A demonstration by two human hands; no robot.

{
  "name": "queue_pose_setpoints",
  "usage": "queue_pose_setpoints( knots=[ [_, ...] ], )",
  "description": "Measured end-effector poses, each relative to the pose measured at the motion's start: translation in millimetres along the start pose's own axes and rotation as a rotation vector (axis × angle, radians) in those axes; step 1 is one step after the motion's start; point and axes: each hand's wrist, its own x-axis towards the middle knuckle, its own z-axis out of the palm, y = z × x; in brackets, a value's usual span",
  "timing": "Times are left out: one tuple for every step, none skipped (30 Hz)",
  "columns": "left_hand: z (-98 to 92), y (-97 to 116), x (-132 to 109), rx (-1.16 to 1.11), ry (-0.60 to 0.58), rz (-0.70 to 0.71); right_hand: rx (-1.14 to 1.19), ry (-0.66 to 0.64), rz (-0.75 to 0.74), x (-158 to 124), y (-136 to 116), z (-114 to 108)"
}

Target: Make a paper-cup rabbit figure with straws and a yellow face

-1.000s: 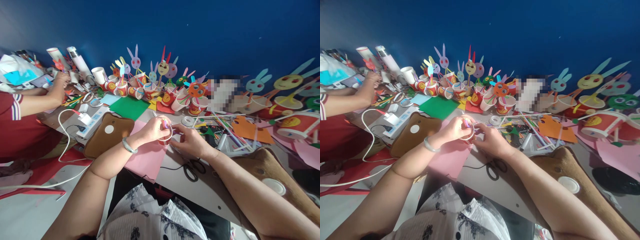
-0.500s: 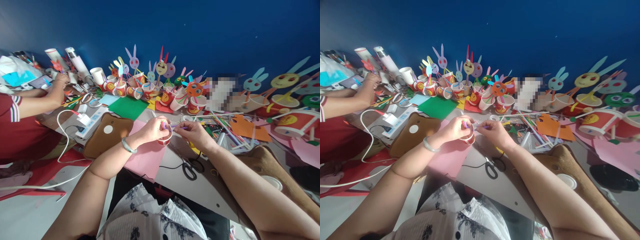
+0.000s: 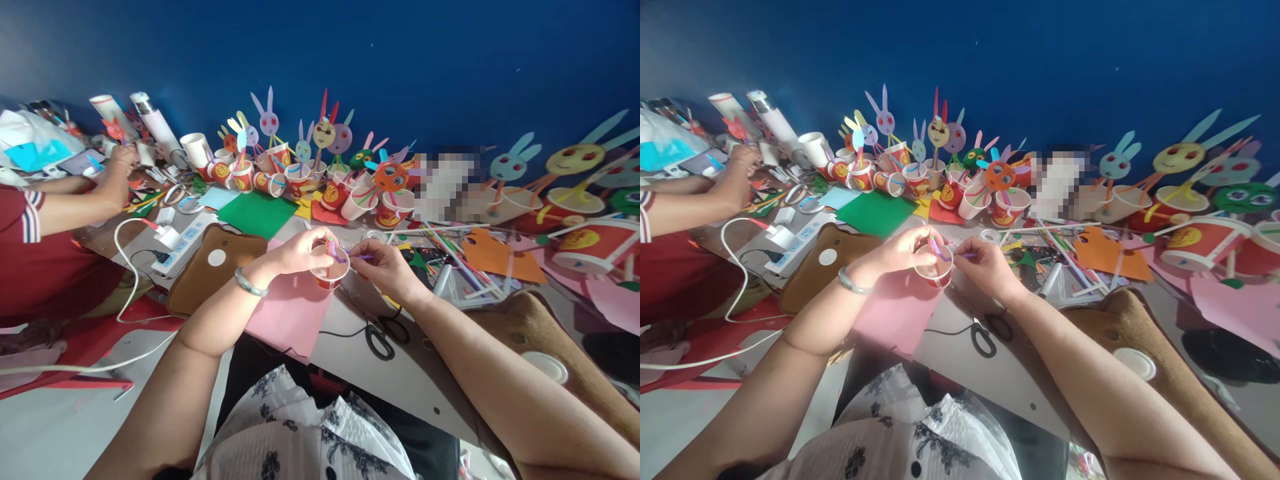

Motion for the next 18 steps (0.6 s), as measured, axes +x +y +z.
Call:
queue_pose_setpoints(
  knots=[
    [-4.0, 0, -1, -0.074, -0.021, -0.002, -0.009, 0.01, -0.003, 0, 1, 0],
    [-7.7, 1, -1, -0.135, -0.036, -0.01, -0.019, 0.016, -0.005, 0, 1, 0],
    [-11.0, 1, -1, -0.175, -0.044, -0.018, -0.029, 0.02, -0.007, 0, 2, 0],
    [-13.7, 2, -2, -0.19, -0.046, -0.023, -0.037, 0.023, -0.01, 0, 2, -1],
    [-15.6, 2, -2, -0.18, -0.051, -0.024, -0.044, 0.023, -0.013, 0, 3, -1],
    [-16.7, 2, -2, -0.153, -0.063, -0.023, -0.049, 0.023, -0.017, 0, 4, 0],
    [-17.0, 1, -1, -0.115, -0.079, -0.022, -0.054, 0.019, -0.022, 0, 4, 0],
    [-16.5, 1, -1, -0.069, -0.097, -0.024, -0.059, 0.012, -0.029, 0, 5, 0],
    [-15.4, 1, -1, -0.018, -0.114, -0.028, -0.065, 0.001, -0.037, 0, 6, 0],
    [-13.8, 0, -1, 0.035, -0.126, -0.031, -0.071, -0.01, -0.047, 1, 7, 1],
    [-12.0, 0, -1, 0.09, -0.133, -0.029, -0.076, -0.02, -0.058, 1, 8, 1],
    [-10.3, 0, -1, 0.143, -0.132, -0.023, -0.08, -0.025, -0.069, 1, 9, 1],
    [-8.7, 1, -1, 0.192, -0.126, -0.013, -0.082, -0.028, -0.078, 1, 10, 1],
    [-7.4, 2, -2, 0.233, -0.117, -0.005, -0.079, -0.027, -0.086, 1, 11, 1],
    [-6.5, 3, -2, 0.267, -0.107, -0.003, -0.072, -0.021, -0.096, 1, 12, 1],
    [-5.9, 3, -3, 0.3, -0.093, -0.014, -0.06, -0.013, -0.108, 1, 12, 2],
    [-5.5, 4, -3, 0.331, -0.078, -0.032, -0.047, -0.006, -0.125, 1, 12, 2],
    [-5.3, 4, -3, 0.36, -0.064, -0.051, -0.038, 0.0, -0.144, 0, 12, 2]
  ],
)
